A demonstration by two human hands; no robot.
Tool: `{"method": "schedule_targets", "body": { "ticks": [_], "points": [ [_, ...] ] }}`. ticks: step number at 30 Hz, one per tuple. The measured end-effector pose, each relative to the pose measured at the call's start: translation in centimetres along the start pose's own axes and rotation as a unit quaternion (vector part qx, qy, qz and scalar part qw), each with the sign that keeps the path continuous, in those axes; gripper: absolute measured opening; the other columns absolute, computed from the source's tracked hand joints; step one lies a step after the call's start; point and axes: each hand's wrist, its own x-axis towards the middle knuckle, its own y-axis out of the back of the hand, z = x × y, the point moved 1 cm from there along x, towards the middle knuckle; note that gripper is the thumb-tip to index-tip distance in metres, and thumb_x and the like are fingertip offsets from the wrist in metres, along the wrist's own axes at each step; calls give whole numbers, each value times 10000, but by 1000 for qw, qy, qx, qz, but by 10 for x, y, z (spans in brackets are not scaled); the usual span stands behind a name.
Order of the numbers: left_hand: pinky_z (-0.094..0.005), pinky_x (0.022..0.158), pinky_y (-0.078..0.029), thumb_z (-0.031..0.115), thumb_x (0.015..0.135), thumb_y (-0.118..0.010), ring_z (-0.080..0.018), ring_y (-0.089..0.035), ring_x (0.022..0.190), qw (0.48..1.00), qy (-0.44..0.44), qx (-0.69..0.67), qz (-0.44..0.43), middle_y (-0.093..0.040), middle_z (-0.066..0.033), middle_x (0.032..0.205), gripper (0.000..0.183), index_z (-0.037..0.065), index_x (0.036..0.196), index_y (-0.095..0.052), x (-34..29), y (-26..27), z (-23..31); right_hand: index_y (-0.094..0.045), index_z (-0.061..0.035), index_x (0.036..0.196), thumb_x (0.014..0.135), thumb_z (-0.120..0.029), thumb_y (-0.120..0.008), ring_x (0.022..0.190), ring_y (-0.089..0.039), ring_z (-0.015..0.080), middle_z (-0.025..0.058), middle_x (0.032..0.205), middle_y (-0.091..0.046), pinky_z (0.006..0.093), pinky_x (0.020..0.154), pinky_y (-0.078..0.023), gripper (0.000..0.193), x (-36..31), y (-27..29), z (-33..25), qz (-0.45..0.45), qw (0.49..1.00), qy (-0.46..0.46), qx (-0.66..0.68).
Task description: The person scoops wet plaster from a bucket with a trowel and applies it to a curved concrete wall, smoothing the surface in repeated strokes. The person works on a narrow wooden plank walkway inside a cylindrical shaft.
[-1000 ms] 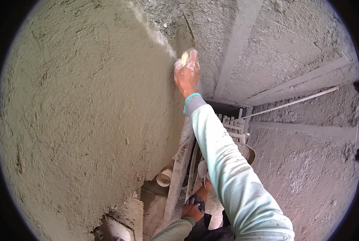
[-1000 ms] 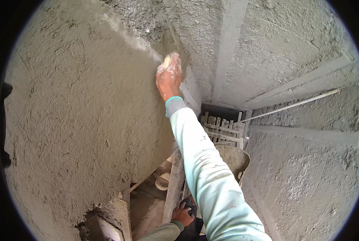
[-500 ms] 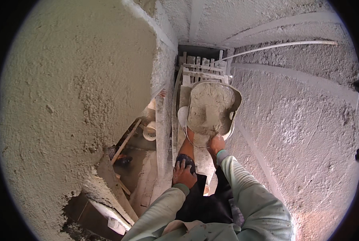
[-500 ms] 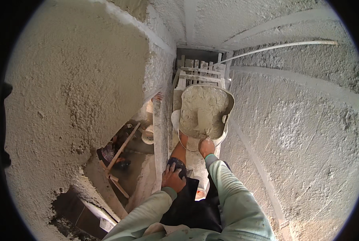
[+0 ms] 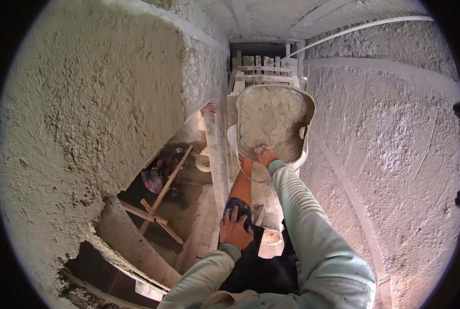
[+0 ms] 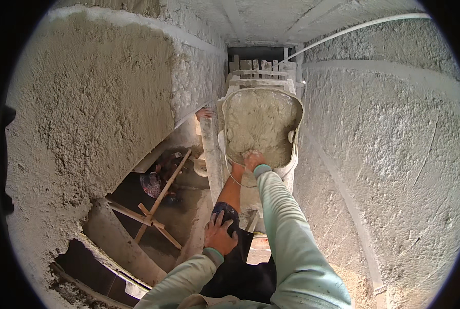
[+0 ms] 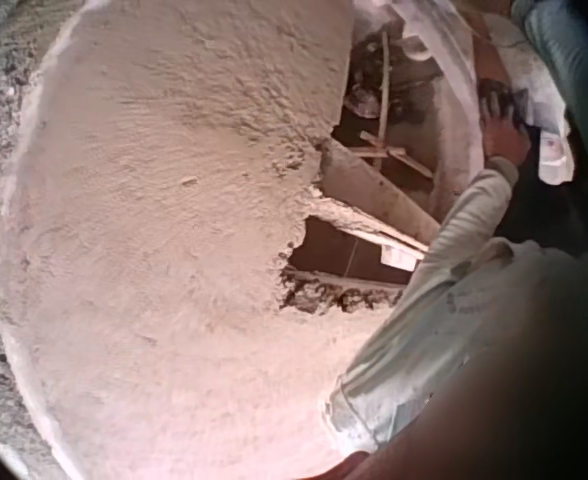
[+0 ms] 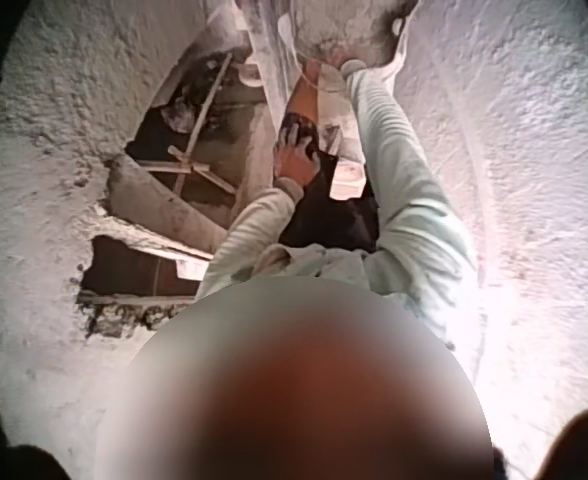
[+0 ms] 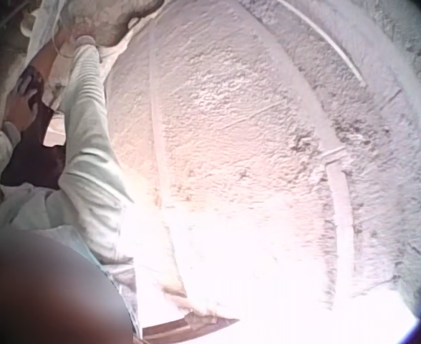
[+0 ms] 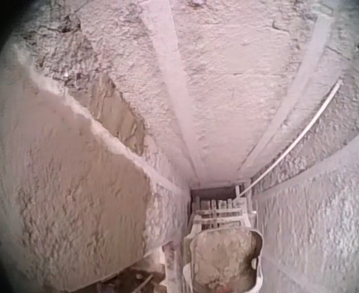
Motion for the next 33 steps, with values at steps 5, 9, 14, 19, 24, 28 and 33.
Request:
{"method": "schedule_targets", "body": {
  "ticks": [5, 9, 14, 19, 24, 28, 33],
  "points": [
    [-522, 1203, -303, 344, 830, -688, -382, -345, 1488, 1000, 7, 17, -13, -404, -135, 1618, 518, 146, 1308, -709, 4, 8, 0, -718, -78, 1057, 939, -352, -623, 1005, -659, 439, 218, 1041, -718, 511, 880, -513, 312, -59, 2, 29, 21, 907, -164, 386],
    [-518, 1204, -314, 381, 825, -690, -378, -326, 1506, 999, 22, 44, -23, -378, -140, 1636, 532, 166, 1312, -705, 11, 24, 2, -710, -53, 1039, 925, -334, -667, 951, -661, 449, 220, 1001, -718, 498, 847, -513, 307, -103, 70, 1, 111, 909, -133, 378],
    [-511, 1237, -278, 401, 858, -661, -369, -309, 1528, 998, 41, 32, -43, -346, -128, 1665, 567, 176, 1379, -668, 18, 43, 1, -639, -40, 1107, 972, -106, -560, 621, -593, 127, 49, 826, -628, 285, 564, -511, 170, -113, 216, -100, 195, 772, -106, 595],
    [-513, 1242, -271, 402, 855, -647, -373, -313, 1522, 999, 46, -30, -3, -366, -133, 1655, 565, 157, 1363, -682, 22, 41, -16, -516, -43, 1206, 997, -93, -653, 721, -614, 117, 45, 973, -587, 262, 589, -542, 255, -42, 377, -239, 415, 663, 106, 614],
    [-518, 1257, -244, 432, 856, -634, -379, -289, 1526, 997, 53, -55, -15, -359, -137, 1657, 587, 152, 1370, -678, 23, 43, -31, -488, -59, 1248, 950, -116, -702, 738, -647, 217, 127, 932, -611, 387, 620, -536, 371, 68, 489, -417, 506, 684, 69, 521],
    [-512, 1215, -304, 388, 845, -671, -377, -364, 1481, 996, 67, -62, -10, -399, -121, 1633, 553, 143, 1340, -697, 20, 50, -25, -512, 86, 1287, 956, -222, -697, 1028, -642, 496, 320, 1073, -636, 514, 900, -518, 489, 35, 470, -470, 569, 721, 286, 273],
    [-504, 1213, -306, 362, 850, -686, -359, -331, 1498, 997, 50, -59, -6, -415, -124, 1616, 530, 132, 1328, -701, 18, 45, -17, -566, 67, 1279, 1009, -242, -655, 1041, -643, 498, 309, 1145, -644, 515, 914, -512, 419, -63, 328, -316, 394, 827, 164, 367]
  ]
}}
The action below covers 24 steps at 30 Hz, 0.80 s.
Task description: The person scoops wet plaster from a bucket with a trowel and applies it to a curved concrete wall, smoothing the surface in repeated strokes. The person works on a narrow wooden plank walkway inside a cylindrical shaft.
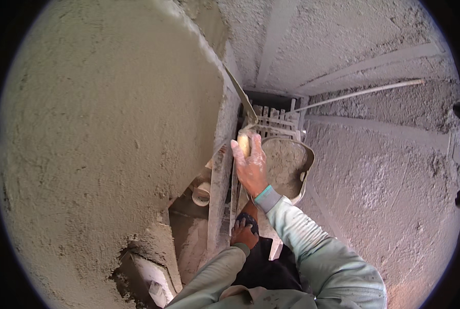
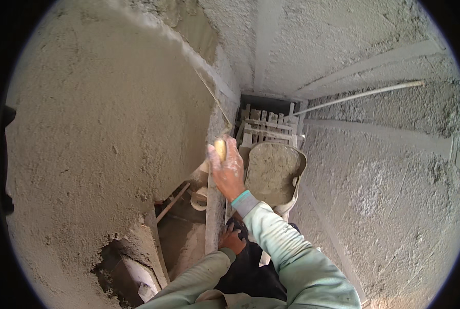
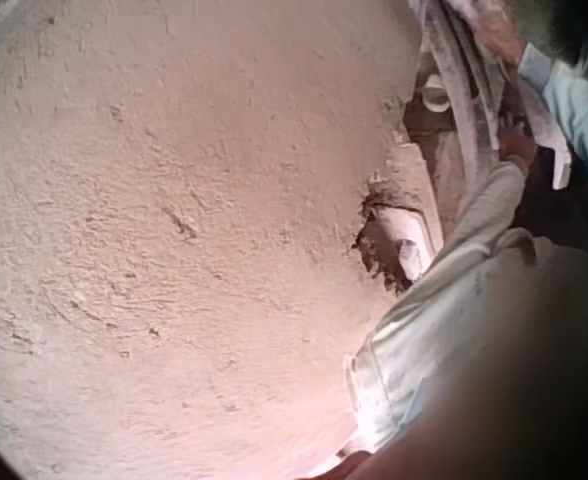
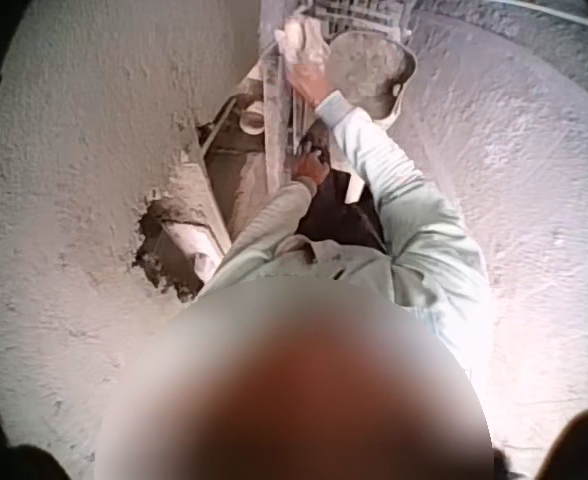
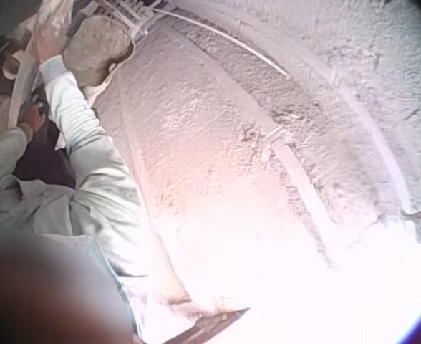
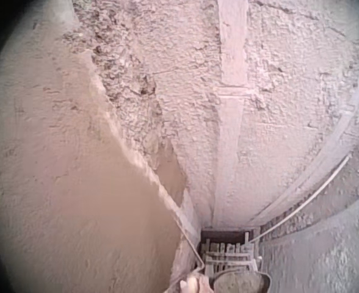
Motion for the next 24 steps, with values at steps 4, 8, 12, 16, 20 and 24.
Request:
{"method": "schedule_targets", "body": {
  "ticks": [4, 8, 12, 16, 20, 24],
  "points": [
    [-504, 1239, -270, 349, 850, -711, -346, -308, 1519, 1000, -16, -10, 5, -384, -113, 1633, 507, 151, 1316, -700, 2, -10, -1, -603, 46, 1301, 1034, -355, -540, 1140, -640, 485, 332, 1240, -655, 524, 991, -505, 487, -126, 91, 166, -175, 896, -277, -301],
    [-493, 1237, -266, 332, 848, -705, -348, -308, 1518, 999, -31, -9, 11, -377, -117, 1634, 495, 138, 1304, -705, -8, -17, 0, -683, 50, 1162, 964, -204, -547, 1116, -665, 448, 272, 1204, -696, 495, 974, -538, 349, -181, 124, 315, -274, 789, -343, -429],
    [-498, 1221, -289, 325, 843, -690, -360, -332, 1505, 999, -47, 10, 12, -385, -126, 1632, 497, 129, 1299, -711, -13, -21, 3, -719, 3, 1134, 968, -204, -530, 1169, -663, 369, 194, 1246, -702, 452, 1011, -526, 326, -163, 64, 407, -285, 782, -317, -455],
    [-503, 1203, -317, 325, 822, -705, -365, -361, 1488, 998, -38, 38, 12, -403, -134, 1619, 510, 132, 1294, -714, -15, -23, 6, -721, -54, 1177, 979, -331, -558, 1229, -640, 326, 178, 1283, -693, 452, 1045, -506, 378, -175, 1, 416, -407, 774, -261, -408],
    [-501, 1202, -320, 323, 823, -705, -366, -365, 1484, 998, -44, 41, 15, -415, -139, 1608, 508, 132, 1294, -714, -16, -24, 11, -716, -76, 1152, 972, -404, -646, 843, -700, 235, 103, 928, -725, 400, 739, -566, 381, -195, 35, 402, -133, 894, -372, -213],
    [-499, 1206, -317, 333, 832, -700, -361, -361, 1488, 998, -41, 54, 17, -414, -136, 1609, 502, 137, 1294, -714, -16, -27, 12, -701, -97, 1065, 962, -366, -719, 485, -512, 119, -9, 642, -567, 313, 448, -431, 289, -185, 104, 387, -145, 827, -540, 63]
  ]
}}
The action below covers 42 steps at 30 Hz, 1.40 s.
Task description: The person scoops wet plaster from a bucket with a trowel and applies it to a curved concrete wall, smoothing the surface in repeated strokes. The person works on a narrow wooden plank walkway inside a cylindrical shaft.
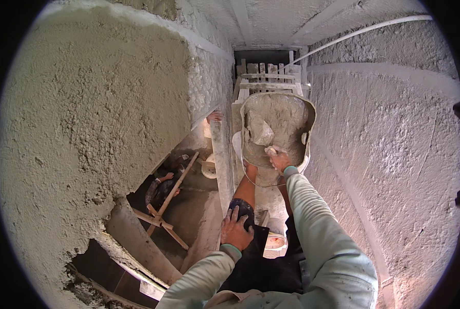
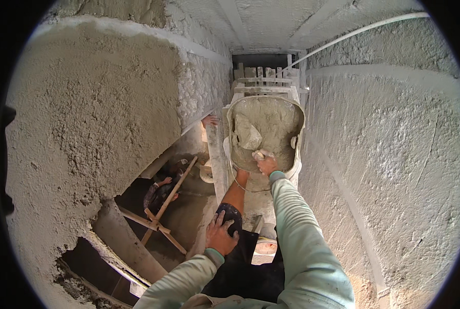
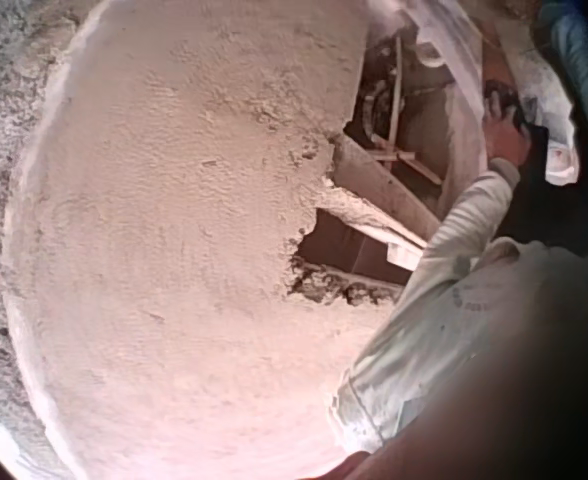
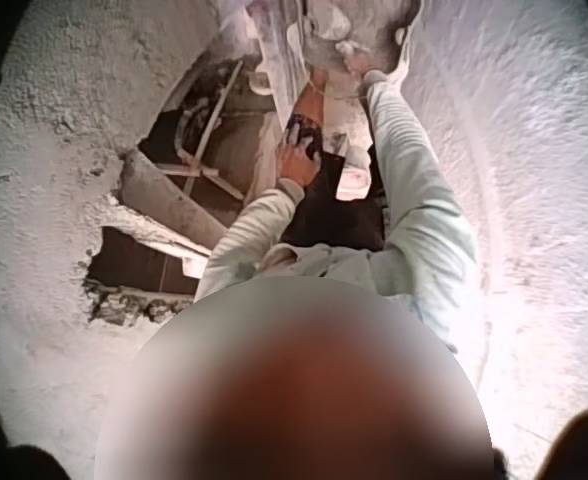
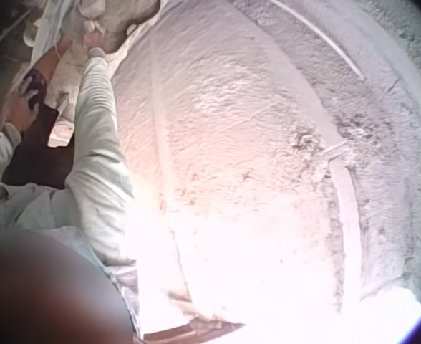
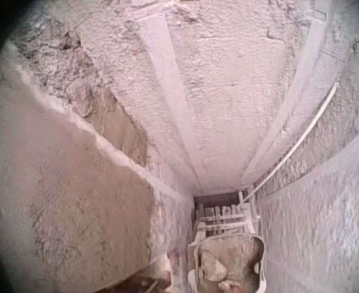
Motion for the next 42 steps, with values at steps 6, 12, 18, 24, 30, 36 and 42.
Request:
{"method": "schedule_targets", "body": {
  "ticks": [6, 12, 18, 24, 30, 36, 42],
  "points": [
    [-496, 1252, -251, 395, 869, -663, -341, -288, 1533, 999, 36, 4, -30, -353, -113, 1652, 552, 166, 1372, -660, 2, -4, 3, -662, -48, 1234, 985, -254, -653, 586, -593, 128, 53, 795, -647, 294, 505, -486, 324, -115, 38, -79, 46, 975, 154, -151],
    [-480, 1257, -258, 360, 915, -656, -347, -328, 1516, 990, 38, -128, 32, -380, -137, 1636, 542, 146, 1411, -611, -22, 0, 2, -534, -25, 1368, 1006, -162, -637, 623, -590, 112, 51, 888, -642, 267, 522, -496, 400, -247, 9, -218, 29, 971, 223, 79],
    [-475, 1227, -319, 356, 911, -698, -366, -401, 1474, 958, -27, -254, 129, -457, -186, 1577, 549, 119, 1397, -610, -85, 24, -15, -517, -46, 1296, 1023, -120, -638, 633, -587, 103, 30, 856, -587, 257, 521, -509, 307, -269, -67, -405, 103, 856, 467, 197],
    [-478, 1210, -342, 409, 920, -701, -388, -406, 1468, 937, 45, -332, 101, -467, -207, 1564, 592, 124, 1428, -594, -134, 29, -61, -483, 41, 1314, 937, -85, -657, 990, -675, 402, 245, 1164, -644, 464, 891, -557, 434, -232, -192, -599, 401, 781, 474, 62],
    [-495, 1202, -354, 392, 899, -728, -405, -412, 1461, 941, 40, -318, 111, -462, -242, 1557, 679, 68, 1466, -544, -119, 19, -79, -515, 87, 1316, 967, -171, -651, 1109, -629, 486, 334, 1226, -614, 507, 956, -492, 455, -289, -243, -627, 174, 714, 678, 5],
    [-496, 1213, -342, 453, 872, -737, -405, -372, 1483, 967, 4, -253, 1, -336, -257, 1631, 888, 90, 1587, -356, -84, 16, -49, -538, 11, 1422, 1046, -354, -582, 1232, -577, 452, 306, 1341, -578, 486, 1053, -444, 525, -292, -170, -522, 182, 814, 543, -97],
    [-532, 1189, -363, 466, 872, -737, -413, -360, 1487, 979, 6, -203, -16, -316, -223, 1649, 905, 131, 1606, -328, -81, 12, -55, -612, -39, 1257, 1038, -461, -585, 694, -628, 215, 116, 878, -670, 360, 605, -507, 477, -173, -155, -541, 45, 938, 344, -1]
  ]
}}
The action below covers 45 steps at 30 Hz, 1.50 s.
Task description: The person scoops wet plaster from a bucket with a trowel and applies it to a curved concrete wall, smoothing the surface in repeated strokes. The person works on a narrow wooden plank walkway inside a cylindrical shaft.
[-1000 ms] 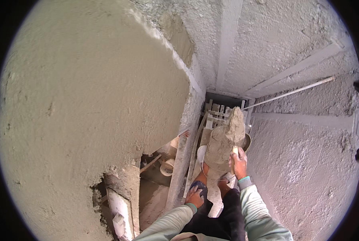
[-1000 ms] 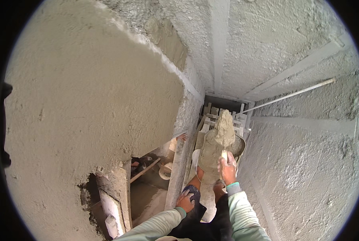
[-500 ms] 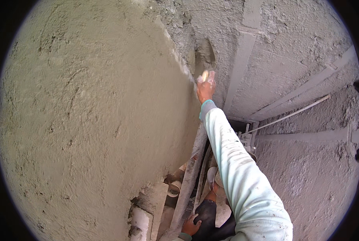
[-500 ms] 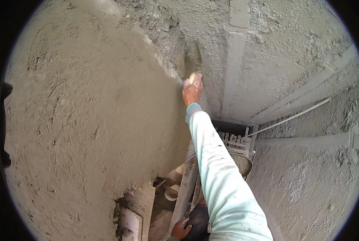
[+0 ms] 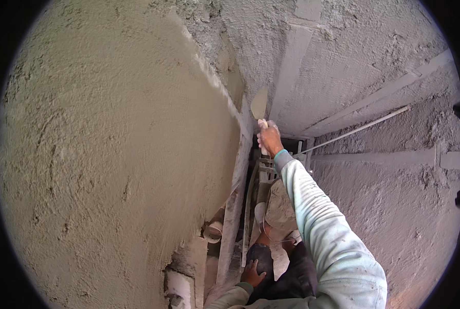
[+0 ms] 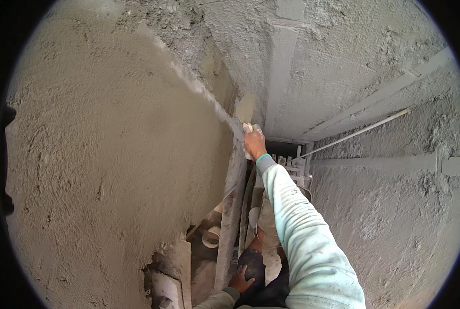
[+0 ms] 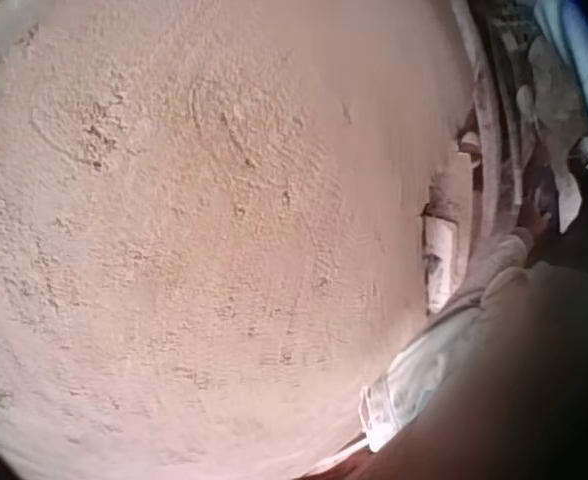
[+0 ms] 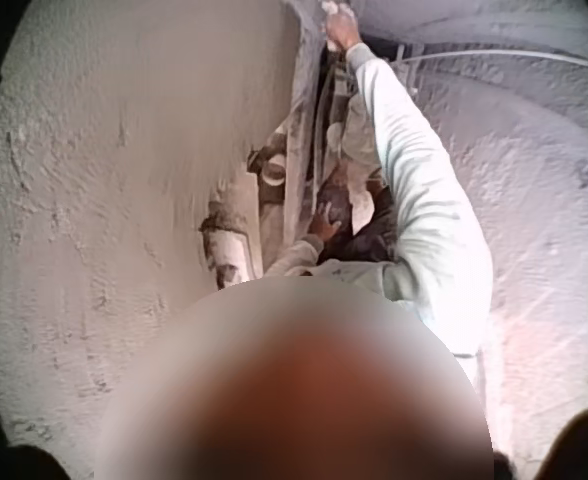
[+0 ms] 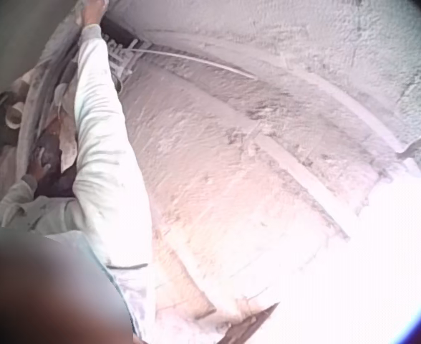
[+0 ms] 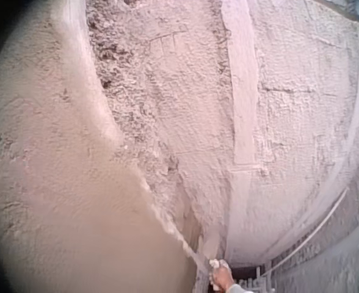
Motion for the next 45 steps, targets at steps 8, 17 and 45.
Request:
{"method": "schedule_targets", "body": {
  "ticks": [8, 17, 45],
  "points": [
    [-554, 1154, -392, 472, 871, -738, -413, -338, 1498, 999, 42, 23, 10, -280, -209, 1666, 928, 139, 1618, -300, 4, 10, 6, -609, -56, 1305, 1007, -570, -600, 613, -580, 145, 68, 844, -654, 314, 531, -486, 594, 104, -39, -72, -60, 989, 130, 33],
    [-559, 1138, -402, 456, 868, -741, -451, -393, 1448, 996, -4, 30, 83, -327, -264, 1623, 920, 127, 1611, -310, 7, 20, 5, -665, -88, 1236, 1015, -600, -569, 521, -508, 135, 32, 728, -571, 317, 464, -441, 566, 162, -47, -32, -101, 991, 80, 24],
    [-560, 1139, -388, 484, 869, -718, -434, -383, 1443, 994, 11, 57, 93, -326, -233, 1627, 929, 96, 1612, -319, 9, 13, 20, -611, -97, 1169, 1057, -615, -447, 456, -455, 118, 17, 673, -521, 302, 420, -423, 555, 107, -41, -101, -158, 985, 52, 51]
  ]
}}
